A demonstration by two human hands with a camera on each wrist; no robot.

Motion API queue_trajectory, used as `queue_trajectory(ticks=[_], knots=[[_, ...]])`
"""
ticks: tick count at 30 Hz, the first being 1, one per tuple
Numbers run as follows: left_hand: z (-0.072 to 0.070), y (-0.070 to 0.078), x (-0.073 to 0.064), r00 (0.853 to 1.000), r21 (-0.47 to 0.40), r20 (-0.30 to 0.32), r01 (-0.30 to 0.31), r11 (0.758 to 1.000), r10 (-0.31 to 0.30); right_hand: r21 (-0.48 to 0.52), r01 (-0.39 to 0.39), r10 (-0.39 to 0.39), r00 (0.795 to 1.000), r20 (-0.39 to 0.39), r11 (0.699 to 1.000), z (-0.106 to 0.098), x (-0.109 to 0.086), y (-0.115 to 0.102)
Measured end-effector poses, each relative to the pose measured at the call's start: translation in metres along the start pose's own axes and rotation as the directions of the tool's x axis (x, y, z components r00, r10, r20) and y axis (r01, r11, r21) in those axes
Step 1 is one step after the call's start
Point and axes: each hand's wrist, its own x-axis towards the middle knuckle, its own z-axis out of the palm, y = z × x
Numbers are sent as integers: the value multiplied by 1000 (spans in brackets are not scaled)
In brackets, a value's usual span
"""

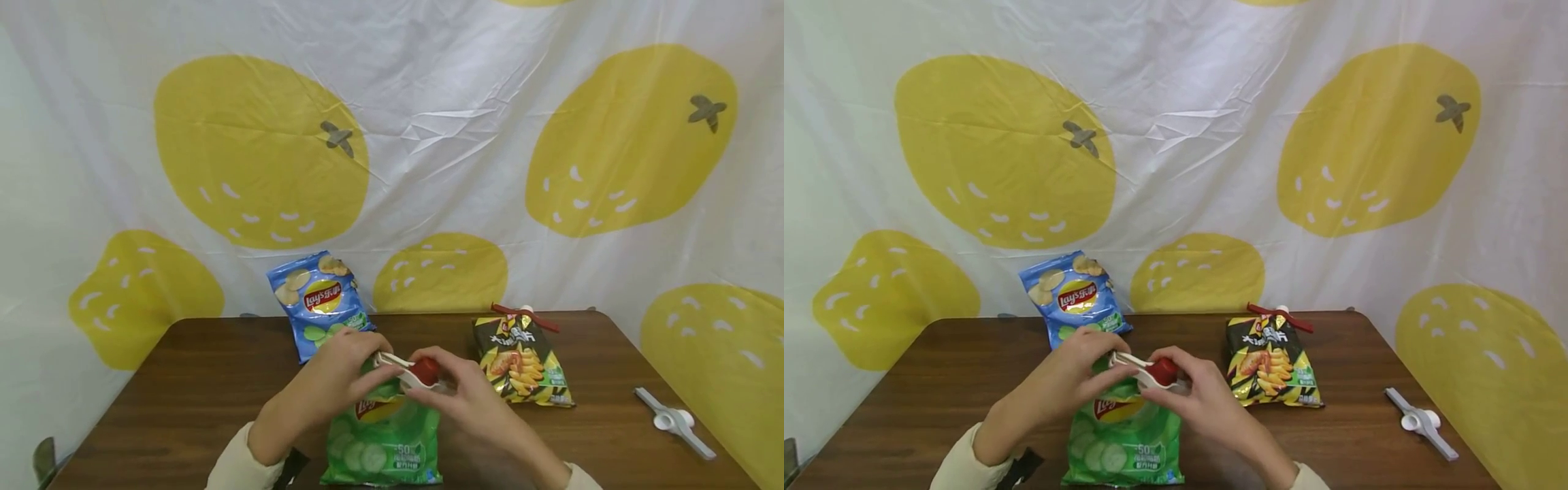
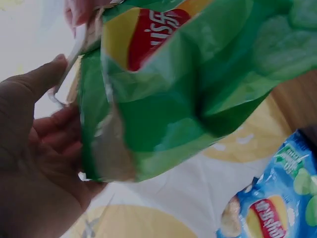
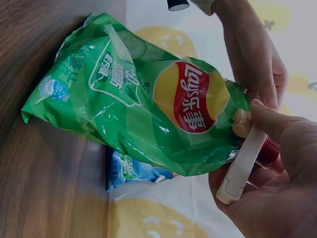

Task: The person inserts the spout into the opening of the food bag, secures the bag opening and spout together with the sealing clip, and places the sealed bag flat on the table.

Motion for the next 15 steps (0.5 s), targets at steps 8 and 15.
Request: queue_trajectory(ticks=[8,15], knots=[[-8,1,1,999,-165,35,-8,986,14,53,16,-19,998,59,998,-4,1,-3],[-3,2,-1,998,-167,33,-53,984,59,104,26,-35,996,81,994,-8,1,-21]])
